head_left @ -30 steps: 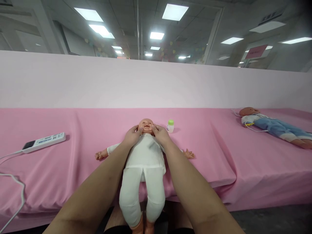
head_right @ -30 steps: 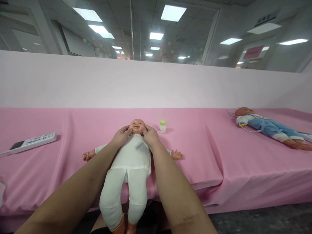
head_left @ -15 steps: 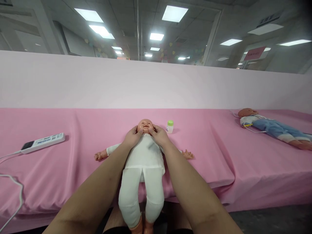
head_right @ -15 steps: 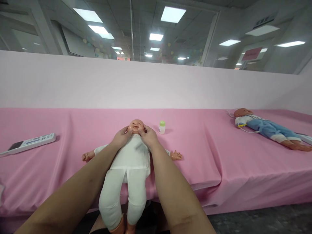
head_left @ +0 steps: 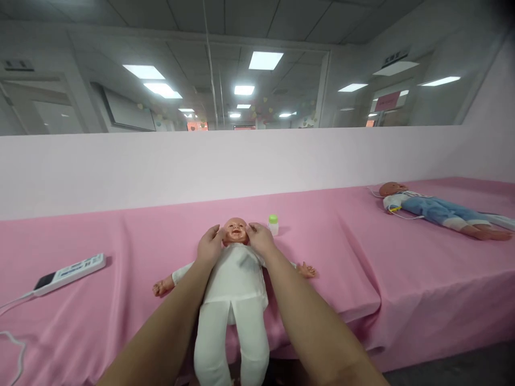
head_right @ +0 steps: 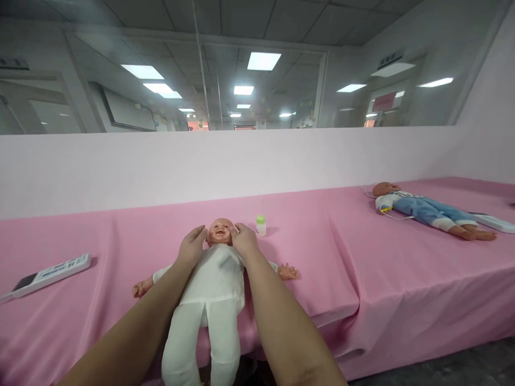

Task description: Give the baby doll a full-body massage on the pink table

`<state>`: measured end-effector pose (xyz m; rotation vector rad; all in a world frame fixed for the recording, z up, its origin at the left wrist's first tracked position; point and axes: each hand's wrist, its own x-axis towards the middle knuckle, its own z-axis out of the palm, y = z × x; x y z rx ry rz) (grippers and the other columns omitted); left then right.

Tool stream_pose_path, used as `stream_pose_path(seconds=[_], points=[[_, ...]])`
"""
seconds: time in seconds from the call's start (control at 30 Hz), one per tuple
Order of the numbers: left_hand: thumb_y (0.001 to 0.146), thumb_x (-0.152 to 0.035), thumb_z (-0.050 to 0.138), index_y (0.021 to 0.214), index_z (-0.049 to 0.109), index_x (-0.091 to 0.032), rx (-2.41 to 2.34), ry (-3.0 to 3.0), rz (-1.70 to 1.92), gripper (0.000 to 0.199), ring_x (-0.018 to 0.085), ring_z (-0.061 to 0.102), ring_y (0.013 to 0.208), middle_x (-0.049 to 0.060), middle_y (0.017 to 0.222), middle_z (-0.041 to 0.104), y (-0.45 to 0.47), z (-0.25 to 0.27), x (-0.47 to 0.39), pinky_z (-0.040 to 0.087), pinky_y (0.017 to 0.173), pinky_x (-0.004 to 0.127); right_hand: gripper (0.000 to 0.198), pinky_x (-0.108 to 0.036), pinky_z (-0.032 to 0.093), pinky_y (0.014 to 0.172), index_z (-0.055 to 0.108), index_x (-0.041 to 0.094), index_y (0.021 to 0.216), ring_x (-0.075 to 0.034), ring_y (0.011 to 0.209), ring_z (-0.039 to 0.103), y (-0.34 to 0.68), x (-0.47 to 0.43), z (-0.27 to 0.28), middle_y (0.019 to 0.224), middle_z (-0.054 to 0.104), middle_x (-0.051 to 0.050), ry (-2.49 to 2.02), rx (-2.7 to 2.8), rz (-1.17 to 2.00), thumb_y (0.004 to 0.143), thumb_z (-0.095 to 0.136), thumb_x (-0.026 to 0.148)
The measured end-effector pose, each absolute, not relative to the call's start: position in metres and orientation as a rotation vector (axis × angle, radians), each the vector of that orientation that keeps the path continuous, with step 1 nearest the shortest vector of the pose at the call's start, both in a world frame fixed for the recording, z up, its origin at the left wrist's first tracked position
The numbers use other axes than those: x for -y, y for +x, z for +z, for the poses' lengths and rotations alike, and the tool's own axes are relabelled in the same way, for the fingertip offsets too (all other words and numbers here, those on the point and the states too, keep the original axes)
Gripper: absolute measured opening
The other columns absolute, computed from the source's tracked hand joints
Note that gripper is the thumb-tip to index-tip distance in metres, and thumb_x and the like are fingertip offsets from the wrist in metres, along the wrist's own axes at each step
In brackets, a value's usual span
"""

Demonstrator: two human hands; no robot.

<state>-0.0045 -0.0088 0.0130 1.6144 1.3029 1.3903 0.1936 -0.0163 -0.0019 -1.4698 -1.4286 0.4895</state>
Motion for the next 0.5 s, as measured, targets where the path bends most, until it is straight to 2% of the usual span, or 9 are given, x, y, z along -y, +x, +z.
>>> stream_pose_path(seconds=[0.07, 0.17, 0.3, 0.4, 0.5], points=[[0.089, -0.048, 0.065, 0.122, 0.068, -0.020, -1.291, 1.571, 1.470, 0.043, 0.031, 0.061, 0.130, 0.015, 0.137, 0.068, 0.000, 0.025, 0.019, 0.045, 0.111, 0.043, 0.042, -0.038, 0.049, 0.105, 0.071, 0.020, 0.127, -0.026, 0.122, 0.067, 0.205, 0.015, 0.002, 0.131, 0.073, -0.012, -1.498, 1.405, 0.454, 0.097, 0.056, 0.045], [0.089, -0.045, 0.066, 0.121, 0.069, -0.021, -1.139, 1.523, 1.495, 0.040, 0.030, 0.065, 0.123, 0.013, 0.131, 0.070, 0.017, 0.049, 0.035, 0.050, 0.107, 0.044, 0.035, -0.037, 0.050, 0.104, 0.073, 0.022, 0.122, -0.024, 0.116, 0.069, 0.232, 0.015, 0.011, 0.124, 0.075, -0.008, -1.535, 1.381, 0.395, 0.096, 0.057, 0.041], [0.088, -0.048, 0.070, 0.112, 0.071, -0.019, -0.913, 1.339, 1.265, 0.037, 0.031, 0.069, 0.115, 0.015, 0.122, 0.072, 0.062, 0.074, 0.043, 0.054, 0.102, 0.045, 0.037, -0.042, 0.047, 0.105, 0.071, 0.022, 0.126, -0.029, 0.114, 0.067, 0.267, 0.017, 0.025, 0.120, 0.074, -0.012, -1.631, 1.402, 0.221, 0.093, 0.060, 0.032], [0.089, -0.049, 0.070, 0.103, 0.069, -0.017, -0.900, 1.185, 1.091, 0.035, 0.030, 0.068, 0.118, 0.018, 0.123, 0.070, 0.103, 0.076, 0.028, 0.053, 0.104, 0.042, 0.050, -0.047, 0.041, 0.112, 0.065, 0.016, 0.138, -0.035, 0.129, 0.057, 0.278, 0.015, 0.028, 0.134, 0.066, -0.018, -1.738, 1.539, -0.023, 0.090, 0.063, 0.030], [0.091, -0.050, 0.070, 0.098, 0.064, -0.018, -0.946, 1.080, 1.047, 0.033, 0.029, 0.068, 0.114, 0.017, 0.108, 0.070, 0.138, 0.067, 0.004, 0.054, 0.102, 0.042, 0.066, -0.046, 0.032, 0.122, 0.049, 0.010, 0.153, -0.035, 0.148, 0.040, 0.278, 0.012, 0.022, 0.158, 0.048, -0.019, -1.736, 1.657, -0.019, 0.090, 0.061, 0.025]])
